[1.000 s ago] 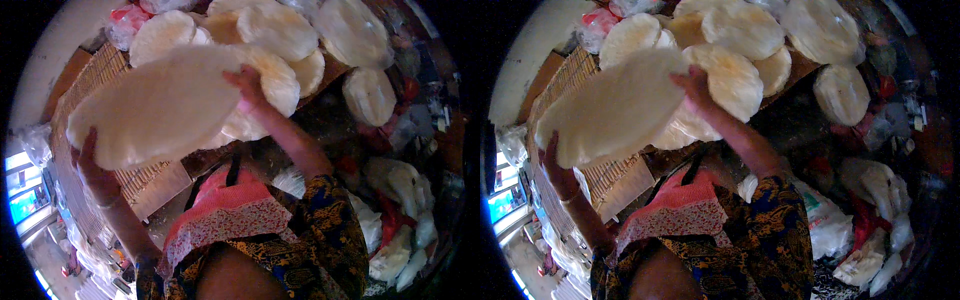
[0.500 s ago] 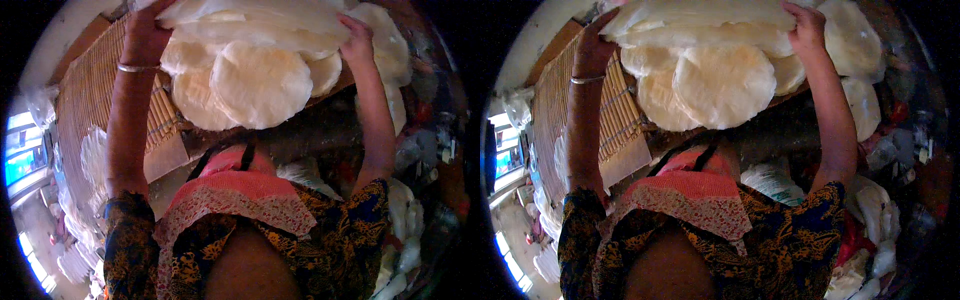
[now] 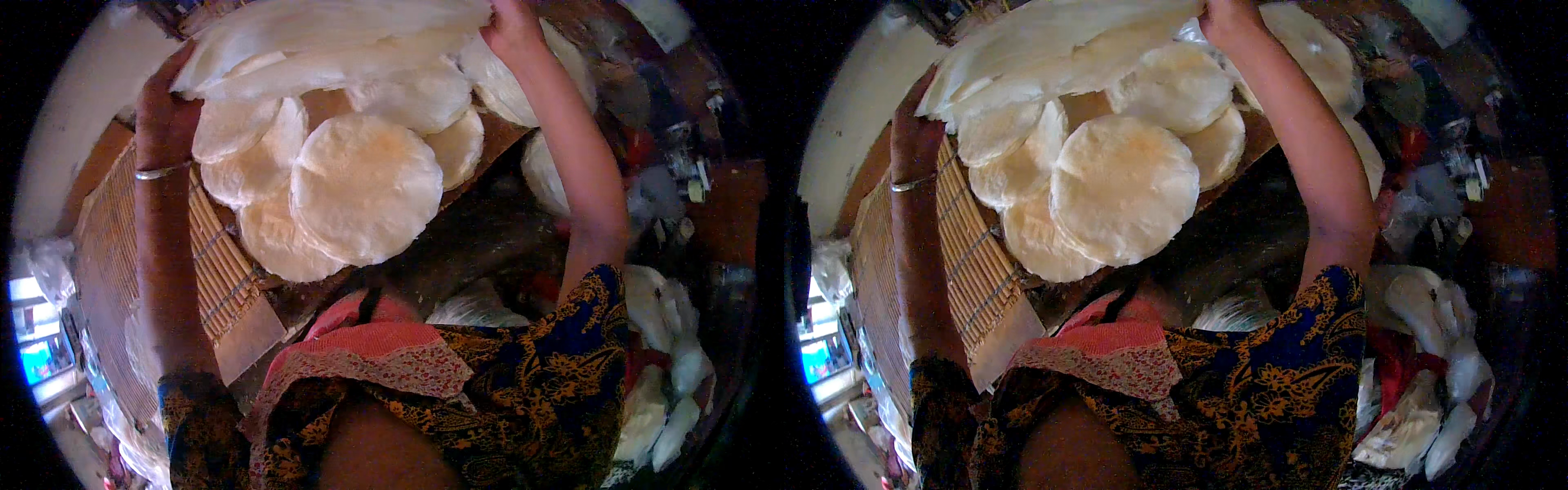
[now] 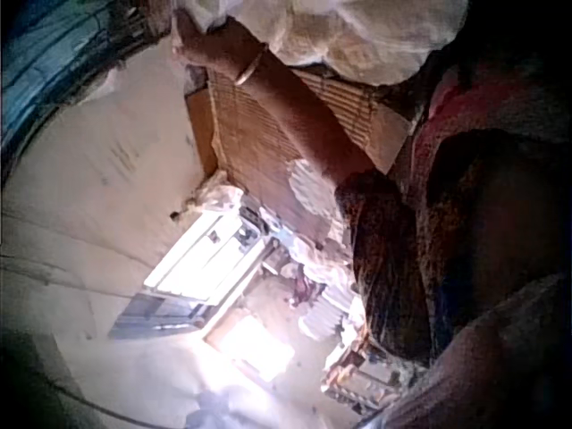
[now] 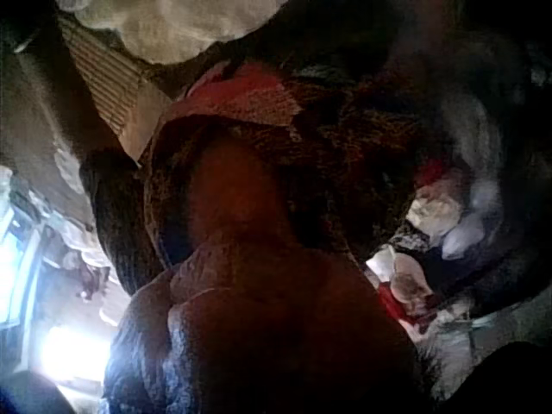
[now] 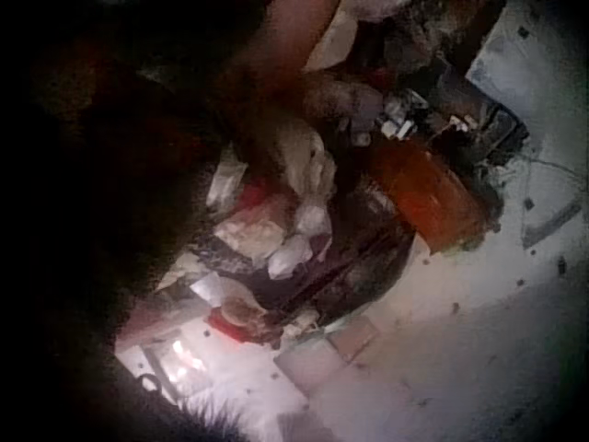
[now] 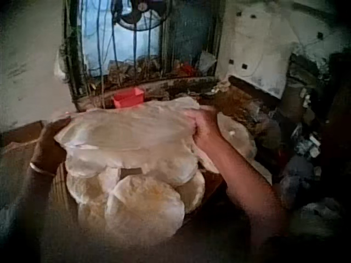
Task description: The person sorts and stacks thin circular dough wrappers by hand on a bamboo mat, places them into plastic bags, and weighs stacks on an electronic scale.
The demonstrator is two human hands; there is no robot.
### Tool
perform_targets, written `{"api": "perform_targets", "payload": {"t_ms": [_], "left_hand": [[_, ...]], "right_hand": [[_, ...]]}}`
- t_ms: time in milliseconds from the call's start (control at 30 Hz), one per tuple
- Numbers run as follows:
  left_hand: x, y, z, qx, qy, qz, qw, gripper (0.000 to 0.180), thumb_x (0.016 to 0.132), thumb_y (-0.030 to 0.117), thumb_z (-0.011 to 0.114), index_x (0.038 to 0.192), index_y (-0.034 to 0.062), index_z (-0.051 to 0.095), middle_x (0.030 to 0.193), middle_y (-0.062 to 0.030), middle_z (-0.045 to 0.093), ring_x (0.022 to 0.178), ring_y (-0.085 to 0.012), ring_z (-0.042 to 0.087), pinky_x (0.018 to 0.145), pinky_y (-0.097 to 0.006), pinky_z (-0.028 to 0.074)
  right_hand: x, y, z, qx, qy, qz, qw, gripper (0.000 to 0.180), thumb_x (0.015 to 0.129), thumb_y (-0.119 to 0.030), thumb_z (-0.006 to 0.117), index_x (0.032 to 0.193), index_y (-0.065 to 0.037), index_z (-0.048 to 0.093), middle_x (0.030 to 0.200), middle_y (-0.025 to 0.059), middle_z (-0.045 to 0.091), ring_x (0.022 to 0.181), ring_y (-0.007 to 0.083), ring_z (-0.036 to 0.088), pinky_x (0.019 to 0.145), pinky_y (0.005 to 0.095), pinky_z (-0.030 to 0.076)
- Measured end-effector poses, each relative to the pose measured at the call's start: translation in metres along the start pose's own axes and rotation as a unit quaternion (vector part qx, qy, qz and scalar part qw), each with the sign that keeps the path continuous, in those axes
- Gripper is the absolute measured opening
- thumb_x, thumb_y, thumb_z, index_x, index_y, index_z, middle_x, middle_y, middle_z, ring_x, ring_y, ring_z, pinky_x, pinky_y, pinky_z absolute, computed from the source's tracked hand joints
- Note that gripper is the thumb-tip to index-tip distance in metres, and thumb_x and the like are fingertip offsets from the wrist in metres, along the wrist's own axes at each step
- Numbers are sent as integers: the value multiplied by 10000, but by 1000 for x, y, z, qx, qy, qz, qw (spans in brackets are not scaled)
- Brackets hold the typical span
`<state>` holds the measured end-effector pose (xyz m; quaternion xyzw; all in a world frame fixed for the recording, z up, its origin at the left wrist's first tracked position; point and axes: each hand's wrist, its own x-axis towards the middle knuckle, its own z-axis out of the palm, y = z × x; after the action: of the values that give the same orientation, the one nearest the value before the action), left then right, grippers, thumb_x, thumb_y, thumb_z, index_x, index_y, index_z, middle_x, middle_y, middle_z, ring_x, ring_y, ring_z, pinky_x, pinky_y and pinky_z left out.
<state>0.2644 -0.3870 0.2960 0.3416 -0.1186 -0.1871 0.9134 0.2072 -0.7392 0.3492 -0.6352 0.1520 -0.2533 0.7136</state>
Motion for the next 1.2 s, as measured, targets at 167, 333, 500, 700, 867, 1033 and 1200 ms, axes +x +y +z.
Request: {"api": "perform_targets", "payload": {"t_ms": [167, 333, 500, 700, 867, 1033, 1200], "left_hand": [[16, -26, -29, 561, -54, 247, 789, 401, 725, -100, 539, 1119, -48, 487, 1116, -141, 524, 1031, -209, 502, 918, -315, 390], [18, -72, -32, 594, -17, 128, 794, 477, 673, -97, 573, 1137, -14, 495, 1114, -115, 530, 1020, -182, 508, 905, -275, 390], [75, -100, -65, 440, -19, 109, 891, 492, 671, -60, 609, 1147, -8, 495, 1086, -115, 554, 1001, -183, 524, 882, -279, 409], [55, -151, 18, 690, -71, 243, 678, 328, 738, 58, 585, 1058, -11, 563, 1074, -163, 560, 1006, -256, 536, 861, -322, 423], [55, -302, -91, 238, 112, 44, 964, 352, 768, 31, 569, 1107, -11, 484, 1023, -106, 555, 914, -228, 551, 801, -325, 460], [43, -448, -148, 208, 155, -192, 947, 315, 754, 10, 574, 1057, 48, 495, 960, -53, 566, 842, -168, 574, 670, -261, 502], [37, -446, -146, 88, 104, -215, 967, 286, 733, 44, 592, 1013, 61, 537, 893, -36, 570, 795, -159, 546, 682, -288, 462]], "right_hand": [[-3, -9, -19, 92, -46, 26, 994, 178, 712, 18, 586, 616, -49, 452, 617, 44, 495, 470, 159, 498, 414, 318, 369], [18, 21, -39, -8, 62, 32, 998, 127, 706, 39, 580, 707, -14, 464, 546, 47, 363, 416, 155, 370, 389, 337, 303], [23, -3, -37, -85, 88, 105, 987, 224, 728, 32, 560, 866, 2, 387, 568, 56, 325, 364, 161, 271, 371, 298, 257], [26, 35, -131, -77, -82, -124, 986, 333, 640, 24, 574, 971, 1, 554, 853, 54, 612, 757, 168, 601, 646, 311, 486], [13, 198, -185, 27, 12, 23, 999, 281, 674, -18, 570, 955, -14, 554, 844, 59, 584, 739, 169, 563, 653, 294, 470], [-24, 401, -291, 0, 158, 226, 961, 233, 717, -109, 590, 940, -52, 558, 831, 46, 574, 710, 162, 558, 606, 284, 448], [-28, 424, -303, -9, 139, 250, 958, 271, 721, -117, 629, 962, -35, 536, 861, 54, 575, 778, 183, 553, 696, 323, 444]]}}
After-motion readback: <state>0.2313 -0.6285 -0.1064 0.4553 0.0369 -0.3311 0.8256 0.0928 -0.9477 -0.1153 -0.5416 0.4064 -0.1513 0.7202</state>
